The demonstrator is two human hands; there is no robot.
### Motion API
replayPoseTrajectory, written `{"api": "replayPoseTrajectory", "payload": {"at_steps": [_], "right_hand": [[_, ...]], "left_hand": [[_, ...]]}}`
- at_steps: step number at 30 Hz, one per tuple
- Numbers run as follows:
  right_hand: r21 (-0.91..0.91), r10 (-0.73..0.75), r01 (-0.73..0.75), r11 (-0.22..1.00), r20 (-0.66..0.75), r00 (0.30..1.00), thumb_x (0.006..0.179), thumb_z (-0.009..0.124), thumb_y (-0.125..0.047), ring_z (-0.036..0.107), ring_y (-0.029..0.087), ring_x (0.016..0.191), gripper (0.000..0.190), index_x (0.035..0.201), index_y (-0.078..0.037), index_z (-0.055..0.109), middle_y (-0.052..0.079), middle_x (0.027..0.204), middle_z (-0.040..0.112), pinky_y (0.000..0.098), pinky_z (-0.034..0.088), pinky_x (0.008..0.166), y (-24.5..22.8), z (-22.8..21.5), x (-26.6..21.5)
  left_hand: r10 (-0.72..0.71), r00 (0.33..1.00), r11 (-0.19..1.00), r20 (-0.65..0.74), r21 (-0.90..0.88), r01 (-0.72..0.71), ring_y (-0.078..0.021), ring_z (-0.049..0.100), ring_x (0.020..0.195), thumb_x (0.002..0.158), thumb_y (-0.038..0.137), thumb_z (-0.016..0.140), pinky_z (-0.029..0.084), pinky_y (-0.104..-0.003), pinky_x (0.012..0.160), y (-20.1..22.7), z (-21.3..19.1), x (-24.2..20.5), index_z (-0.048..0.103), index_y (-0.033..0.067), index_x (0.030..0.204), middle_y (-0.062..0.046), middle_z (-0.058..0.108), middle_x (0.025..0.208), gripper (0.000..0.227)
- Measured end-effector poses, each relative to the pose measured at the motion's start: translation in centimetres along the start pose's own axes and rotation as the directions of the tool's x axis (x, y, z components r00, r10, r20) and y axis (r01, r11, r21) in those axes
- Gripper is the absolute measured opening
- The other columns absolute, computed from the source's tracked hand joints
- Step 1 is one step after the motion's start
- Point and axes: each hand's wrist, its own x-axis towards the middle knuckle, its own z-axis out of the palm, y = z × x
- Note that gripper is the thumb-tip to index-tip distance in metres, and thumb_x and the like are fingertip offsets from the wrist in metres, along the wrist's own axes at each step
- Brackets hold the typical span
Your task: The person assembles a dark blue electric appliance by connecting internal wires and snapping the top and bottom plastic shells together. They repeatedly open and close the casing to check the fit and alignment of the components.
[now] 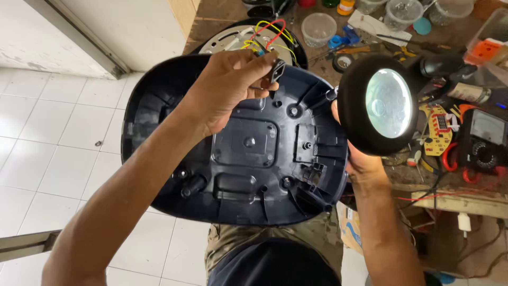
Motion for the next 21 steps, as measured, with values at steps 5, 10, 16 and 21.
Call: {"api": "replayPoseTrajectory", "payload": {"at_steps": [5,10,16,21], "right_hand": [[-0.108,0.07,-0.075,0.991,-0.05,0.996,0.103,0.076,-0.027,0.079,0.021,0.101,0.03,0.123,-0.004,0.078,0.008,0.113,0.082,0.0409,0.069,0.093,-2.0,5.9,1.3],[-0.133,0.132,-0.145,0.98,-0.104,0.986,0.101,0.078,-0.029,0.081,0.021,0.085,0.029,0.115,-0.004,0.082,0.008,0.101,0.083,0.0394,0.071,0.078,-1.6,6.7,2.7],[-0.241,0.182,-0.223,0.944,-0.18,0.967,0.096,0.083,-0.036,0.082,0.023,0.091,0.035,0.115,-0.007,0.083,0.01,0.103,0.084,0.0392,0.07,0.083,-1.8,5.5,4.9],[-0.338,0.215,-0.29,0.895,-0.244,0.946,0.092,0.088,-0.043,0.083,0.024,0.096,0.041,0.115,-0.01,0.084,0.011,0.106,0.084,0.039,0.07,0.088,-2.9,4.9,9.4]], "left_hand": [[0.032,0.999,0.994,-0.039,0.108,-0.028,-0.0153,0.08,0.095,0.104,0.031,0.074,0.06,-0.028,0.081,0.7,-1.0,0.4,0.071,0.0135,0.098,-0.001,0.072,0.094,0.019],[0.193,0.976,0.98,-0.103,0.074,-0.186,-0.015,0.083,0.083,0.098,0.028,0.078,0.066,-0.026,0.074,-0.7,-4.9,0.7,0.078,0.0079,0.106,-0.004,0.077,0.084,0.021],[0.211,0.977,0.977,-0.041,-0.005,-0.211,-0.0168,0.083,0.087,0.098,0.023,0.079,0.068,-0.028,0.078,-1.5,-3.8,1.3,0.08,0.0049,0.115,-0.006,0.079,0.092,0.025],[0.182,0.967,0.982,0.178,0.012,-0.187,-0.0185,0.082,0.093,0.099,0.022,0.082,0.067,-0.029,0.079,-2.7,-1.3,2.7,0.075,0.0015,0.124,-0.01,0.081,0.102,0.034]]}}
